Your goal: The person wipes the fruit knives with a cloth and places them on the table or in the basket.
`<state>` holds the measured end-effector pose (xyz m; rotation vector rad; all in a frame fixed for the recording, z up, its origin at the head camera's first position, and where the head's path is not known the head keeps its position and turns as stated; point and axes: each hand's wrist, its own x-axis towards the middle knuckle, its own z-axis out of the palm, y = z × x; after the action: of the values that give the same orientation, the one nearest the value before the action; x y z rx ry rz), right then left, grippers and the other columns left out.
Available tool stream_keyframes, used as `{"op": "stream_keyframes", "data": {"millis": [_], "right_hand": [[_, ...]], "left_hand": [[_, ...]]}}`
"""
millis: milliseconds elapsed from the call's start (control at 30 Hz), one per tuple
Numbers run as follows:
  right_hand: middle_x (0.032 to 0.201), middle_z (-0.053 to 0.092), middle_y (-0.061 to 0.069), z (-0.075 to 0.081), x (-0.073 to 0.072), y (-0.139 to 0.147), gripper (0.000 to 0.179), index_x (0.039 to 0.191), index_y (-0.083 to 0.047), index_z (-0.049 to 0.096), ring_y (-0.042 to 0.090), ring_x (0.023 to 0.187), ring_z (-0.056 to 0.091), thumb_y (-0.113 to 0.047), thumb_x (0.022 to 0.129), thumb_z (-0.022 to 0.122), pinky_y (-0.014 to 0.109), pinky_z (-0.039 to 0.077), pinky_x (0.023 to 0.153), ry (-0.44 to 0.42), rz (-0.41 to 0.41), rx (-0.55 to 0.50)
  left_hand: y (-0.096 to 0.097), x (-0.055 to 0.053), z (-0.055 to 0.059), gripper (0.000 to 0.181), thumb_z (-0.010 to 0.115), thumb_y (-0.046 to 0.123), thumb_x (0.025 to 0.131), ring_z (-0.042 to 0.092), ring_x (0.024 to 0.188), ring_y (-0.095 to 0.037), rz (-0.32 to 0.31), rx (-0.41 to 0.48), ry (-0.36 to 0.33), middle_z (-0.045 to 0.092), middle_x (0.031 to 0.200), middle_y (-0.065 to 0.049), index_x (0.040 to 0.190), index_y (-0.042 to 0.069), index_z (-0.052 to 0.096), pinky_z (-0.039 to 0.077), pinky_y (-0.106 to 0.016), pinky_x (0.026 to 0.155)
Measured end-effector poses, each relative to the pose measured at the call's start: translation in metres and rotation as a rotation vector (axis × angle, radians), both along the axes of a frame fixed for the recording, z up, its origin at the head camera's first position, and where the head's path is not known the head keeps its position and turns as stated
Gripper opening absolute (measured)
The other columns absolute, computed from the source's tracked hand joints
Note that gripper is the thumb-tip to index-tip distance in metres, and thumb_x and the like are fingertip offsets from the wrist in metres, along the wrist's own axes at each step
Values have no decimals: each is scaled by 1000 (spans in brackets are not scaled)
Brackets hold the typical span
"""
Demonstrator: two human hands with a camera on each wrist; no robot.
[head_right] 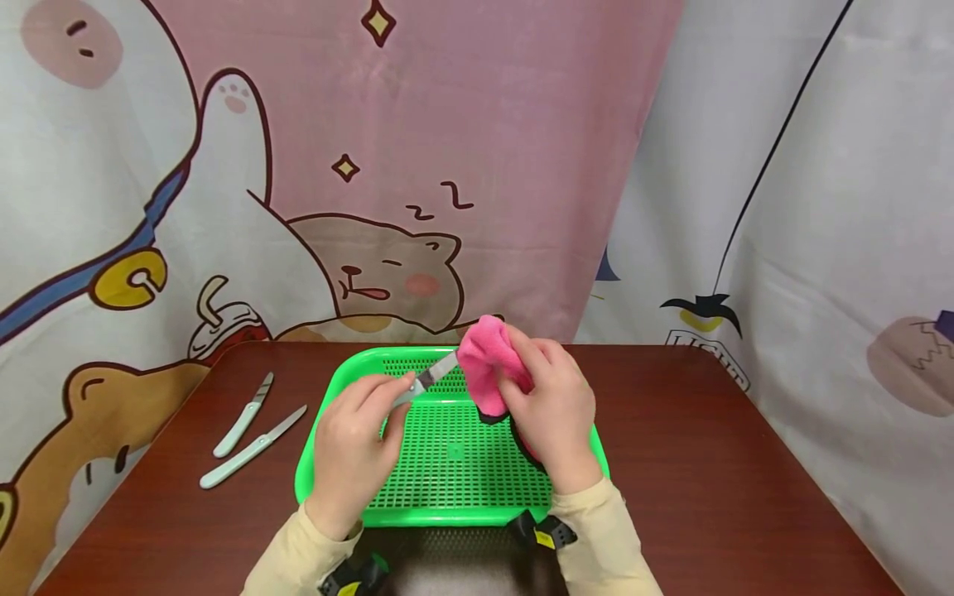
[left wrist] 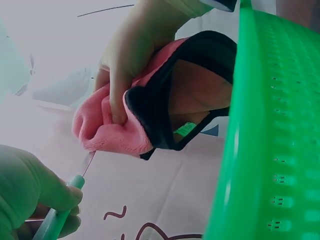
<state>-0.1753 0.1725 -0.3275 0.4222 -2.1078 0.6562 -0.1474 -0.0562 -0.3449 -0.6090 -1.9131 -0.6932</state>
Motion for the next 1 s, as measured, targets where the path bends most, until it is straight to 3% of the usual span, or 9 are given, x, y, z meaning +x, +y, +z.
{"op": "stream_keyframes", "data": {"millis": [400,1000], "right_hand": [[101,66,16,3,2,17,47,124,-12,69,32,84,60,-8,78,79,46,48,64,26,-51,-78],[101,67,9,9,15,-5,49,121,-9,71,25,88,61,-3,73,80,41,51,68,118,133,-46]], "left_hand": [[-6,-3,2,23,74,-1,84,66,81,-25,-5,33,4,68,93,-7,106,5,74,54,-43,67],[-9,-7,0,24,74,1,85,65,82,-25,34,32,-32,67,94,-6,108,8,74,53,-43,65]]}}
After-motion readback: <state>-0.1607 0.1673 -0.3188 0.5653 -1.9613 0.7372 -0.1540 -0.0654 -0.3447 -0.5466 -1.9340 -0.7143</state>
